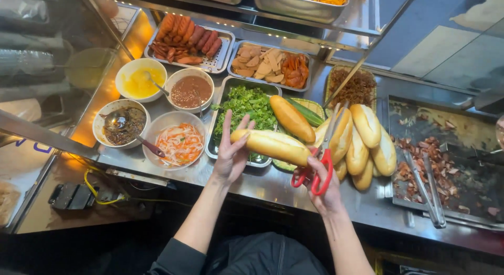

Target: The person is preparing bread rolls by taking them from a storage shelf and cutting them open with scissors.

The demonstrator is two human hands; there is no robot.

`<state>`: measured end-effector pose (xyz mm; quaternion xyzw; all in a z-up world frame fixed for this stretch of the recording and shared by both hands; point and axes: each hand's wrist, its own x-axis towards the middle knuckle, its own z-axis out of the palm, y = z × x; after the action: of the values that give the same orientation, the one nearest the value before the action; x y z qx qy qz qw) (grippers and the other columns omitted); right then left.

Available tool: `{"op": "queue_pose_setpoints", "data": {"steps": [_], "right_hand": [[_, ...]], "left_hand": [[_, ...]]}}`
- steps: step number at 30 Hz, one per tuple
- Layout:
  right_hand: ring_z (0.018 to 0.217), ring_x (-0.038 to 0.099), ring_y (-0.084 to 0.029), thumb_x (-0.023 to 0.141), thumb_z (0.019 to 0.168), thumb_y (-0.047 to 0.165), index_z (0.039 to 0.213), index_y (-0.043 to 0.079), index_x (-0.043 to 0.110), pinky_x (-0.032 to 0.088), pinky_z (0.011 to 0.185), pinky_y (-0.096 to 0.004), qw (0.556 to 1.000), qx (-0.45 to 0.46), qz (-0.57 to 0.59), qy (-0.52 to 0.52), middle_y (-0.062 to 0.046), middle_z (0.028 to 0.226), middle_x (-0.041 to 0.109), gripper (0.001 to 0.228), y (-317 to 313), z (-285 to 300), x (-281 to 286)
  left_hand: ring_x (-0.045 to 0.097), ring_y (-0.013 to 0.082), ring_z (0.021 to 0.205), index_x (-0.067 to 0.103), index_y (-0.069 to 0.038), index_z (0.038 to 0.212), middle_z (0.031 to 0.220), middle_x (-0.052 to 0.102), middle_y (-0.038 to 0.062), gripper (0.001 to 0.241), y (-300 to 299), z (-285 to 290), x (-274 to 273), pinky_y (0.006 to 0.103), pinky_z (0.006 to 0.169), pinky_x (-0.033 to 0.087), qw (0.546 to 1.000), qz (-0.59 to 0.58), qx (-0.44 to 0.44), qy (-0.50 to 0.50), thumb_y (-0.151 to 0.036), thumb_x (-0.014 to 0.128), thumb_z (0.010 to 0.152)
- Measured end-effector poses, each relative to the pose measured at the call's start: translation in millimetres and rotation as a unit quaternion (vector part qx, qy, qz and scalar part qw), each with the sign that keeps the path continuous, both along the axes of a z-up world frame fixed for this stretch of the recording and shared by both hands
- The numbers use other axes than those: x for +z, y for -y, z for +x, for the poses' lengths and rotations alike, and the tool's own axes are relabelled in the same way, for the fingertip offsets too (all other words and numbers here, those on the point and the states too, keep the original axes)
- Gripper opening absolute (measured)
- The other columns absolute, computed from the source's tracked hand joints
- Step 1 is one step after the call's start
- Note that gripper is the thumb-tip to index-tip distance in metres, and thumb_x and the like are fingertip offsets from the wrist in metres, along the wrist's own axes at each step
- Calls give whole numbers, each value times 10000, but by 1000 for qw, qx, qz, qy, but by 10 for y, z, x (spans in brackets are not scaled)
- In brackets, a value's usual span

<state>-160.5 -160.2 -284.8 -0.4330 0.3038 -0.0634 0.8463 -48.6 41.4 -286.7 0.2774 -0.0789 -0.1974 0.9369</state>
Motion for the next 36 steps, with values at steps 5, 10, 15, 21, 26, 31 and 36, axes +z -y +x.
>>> {"op": "queue_pose_setpoints", "data": {"steps": [5, 10, 15, 21, 26, 31, 36], "right_hand": [[555, 704, -302, 816, 810, 19, 1386, 40, 538, 591, 526, -359, 965, -3, -238, 111, -212, 749, 673, 640, -187, -64, -104], [906, 739, -231, 857, 788, 54, 1456, 149, 511, 614, 767, -328, 965, 18, -257, 46, -172, 1175, 730, 758, -294, -158, -166], [1015, 733, -177, 787, 808, 88, 1444, 77, 503, 580, 938, -286, 963, 86, -254, -28, -195, 1245, 756, 698, -448, -360, 401], [599, 608, -175, 586, 967, 313, 1402, -33, 594, 489, 513, -284, 959, 279, -43, -14, -141, 791, 629, 556, -379, -798, 636], [563, 639, -264, 518, 954, 406, 1351, -48, 640, 592, 591, -374, 941, 324, -12, -99, -160, 720, 617, 616, -374, -843, 761], [533, 586, -244, 521, 973, 380, 1335, -50, 665, 510, 497, -324, 942, 312, -15, -122, -145, 700, 577, 580, -402, -811, 871], [504, 555, -224, 519, 974, 387, 1339, -58, 664, 481, 460, -315, 943, 310, -13, -121, -129, 693, 554, 594, -433, -810, 916]], "left_hand": [[488, 363, 1398, 326, -298, 1559, 1554, 451, 174, 618, 532, -46, -200, 642, 1117, 380, 969, 20, 50, -240, -284, 623, 1017], [500, 353, 1393, 361, -256, 1544, 1543, 474, 185, 640, 635, -144, 102, 543, 1125, 433, 957, 93, 80, -262, -441, 617, 988], [642, 217, 685, 655, -90, 960, 776, 663, 101, 607, 610, 151, 20, 332, 624, 522, 951, 66, 42, -298, -655, 436, 1001], [674, 233, 680, 680, -94, 1025, 791, 687, 103, 592, 467, 628, 67, 402, 703, 596, 963, 102, 67, -240, -626, 420, 1019], [677, 231, 852, 617, -107, 1327, 1002, 696, 119, 531, 498, 846, 201, 378, 731, 580, 916, 222, 162, -292, -499, 496, 990], [688, 247, 856, 627, -105, 1318, 993, 703, 133, 520, 490, 831, 274, 402, 751, 594, 910, 244, 146, -301, -493, 478, 1006], [684, 246, 817, 640, -112, 1292, 955, 699, 130, 514, 480, 824, 306, 408, 717, 591, 906, 250, 142, -312, -507, 474, 1008]]}}
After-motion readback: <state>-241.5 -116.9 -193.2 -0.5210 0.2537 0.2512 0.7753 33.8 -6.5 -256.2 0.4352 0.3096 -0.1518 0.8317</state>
